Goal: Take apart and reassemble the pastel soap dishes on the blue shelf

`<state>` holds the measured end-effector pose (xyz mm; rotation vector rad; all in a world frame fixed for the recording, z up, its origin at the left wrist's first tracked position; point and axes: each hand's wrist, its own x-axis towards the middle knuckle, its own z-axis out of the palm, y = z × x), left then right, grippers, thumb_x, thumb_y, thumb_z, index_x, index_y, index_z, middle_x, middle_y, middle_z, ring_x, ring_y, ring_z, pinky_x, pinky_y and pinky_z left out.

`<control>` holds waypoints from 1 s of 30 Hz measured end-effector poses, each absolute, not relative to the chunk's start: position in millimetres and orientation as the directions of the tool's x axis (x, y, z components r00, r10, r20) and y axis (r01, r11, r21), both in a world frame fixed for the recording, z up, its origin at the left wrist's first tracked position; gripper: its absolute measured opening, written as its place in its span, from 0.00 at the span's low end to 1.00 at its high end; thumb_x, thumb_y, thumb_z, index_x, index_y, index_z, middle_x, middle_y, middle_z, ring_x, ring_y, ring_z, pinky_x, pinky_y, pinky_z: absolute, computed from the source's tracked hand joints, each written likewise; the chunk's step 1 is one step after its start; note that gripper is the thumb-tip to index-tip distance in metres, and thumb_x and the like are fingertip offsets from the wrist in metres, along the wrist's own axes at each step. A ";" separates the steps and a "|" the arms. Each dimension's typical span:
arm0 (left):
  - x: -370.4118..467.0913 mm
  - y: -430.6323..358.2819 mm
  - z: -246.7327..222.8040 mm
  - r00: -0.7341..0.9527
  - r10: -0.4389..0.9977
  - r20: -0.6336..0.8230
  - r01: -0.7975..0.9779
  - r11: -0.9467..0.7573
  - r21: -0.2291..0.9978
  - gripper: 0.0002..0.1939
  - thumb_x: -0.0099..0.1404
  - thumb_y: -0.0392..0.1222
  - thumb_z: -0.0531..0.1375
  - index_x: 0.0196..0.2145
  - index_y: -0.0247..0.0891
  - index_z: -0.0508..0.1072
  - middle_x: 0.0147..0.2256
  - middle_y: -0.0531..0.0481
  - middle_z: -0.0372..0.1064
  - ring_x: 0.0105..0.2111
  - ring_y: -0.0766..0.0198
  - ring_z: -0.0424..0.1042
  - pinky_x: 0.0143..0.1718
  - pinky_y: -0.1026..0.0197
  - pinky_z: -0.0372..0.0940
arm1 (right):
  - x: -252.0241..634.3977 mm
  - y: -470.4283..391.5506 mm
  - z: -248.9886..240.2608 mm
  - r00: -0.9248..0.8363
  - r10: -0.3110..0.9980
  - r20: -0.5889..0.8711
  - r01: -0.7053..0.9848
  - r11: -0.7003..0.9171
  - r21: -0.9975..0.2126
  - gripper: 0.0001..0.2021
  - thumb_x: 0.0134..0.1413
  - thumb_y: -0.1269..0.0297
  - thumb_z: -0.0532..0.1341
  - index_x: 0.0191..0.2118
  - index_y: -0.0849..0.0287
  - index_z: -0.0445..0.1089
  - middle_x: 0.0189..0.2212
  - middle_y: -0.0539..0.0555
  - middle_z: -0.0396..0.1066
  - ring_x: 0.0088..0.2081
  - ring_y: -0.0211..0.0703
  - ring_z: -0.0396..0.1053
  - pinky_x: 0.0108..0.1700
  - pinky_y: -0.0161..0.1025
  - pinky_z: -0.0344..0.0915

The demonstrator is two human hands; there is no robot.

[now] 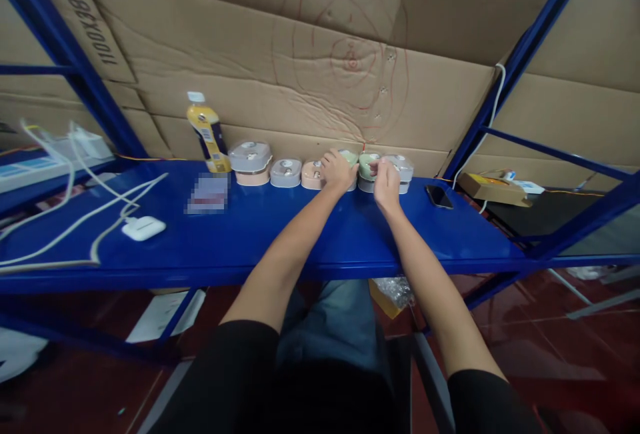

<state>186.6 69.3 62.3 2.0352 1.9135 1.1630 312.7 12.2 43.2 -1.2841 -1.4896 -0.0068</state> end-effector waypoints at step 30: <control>-0.3 -54.5 21.5 0.315 0.824 0.471 0.914 -0.396 0.082 0.17 0.76 0.48 0.62 0.58 0.38 0.73 0.65 0.27 0.65 0.66 0.30 0.66 0.63 0.30 0.65 | 296.6 -3.6 41.9 0.106 0.687 0.719 0.596 0.535 -0.598 0.29 0.71 0.34 0.54 0.36 0.54 0.76 0.35 0.58 0.80 0.40 0.54 0.78 0.49 0.54 0.75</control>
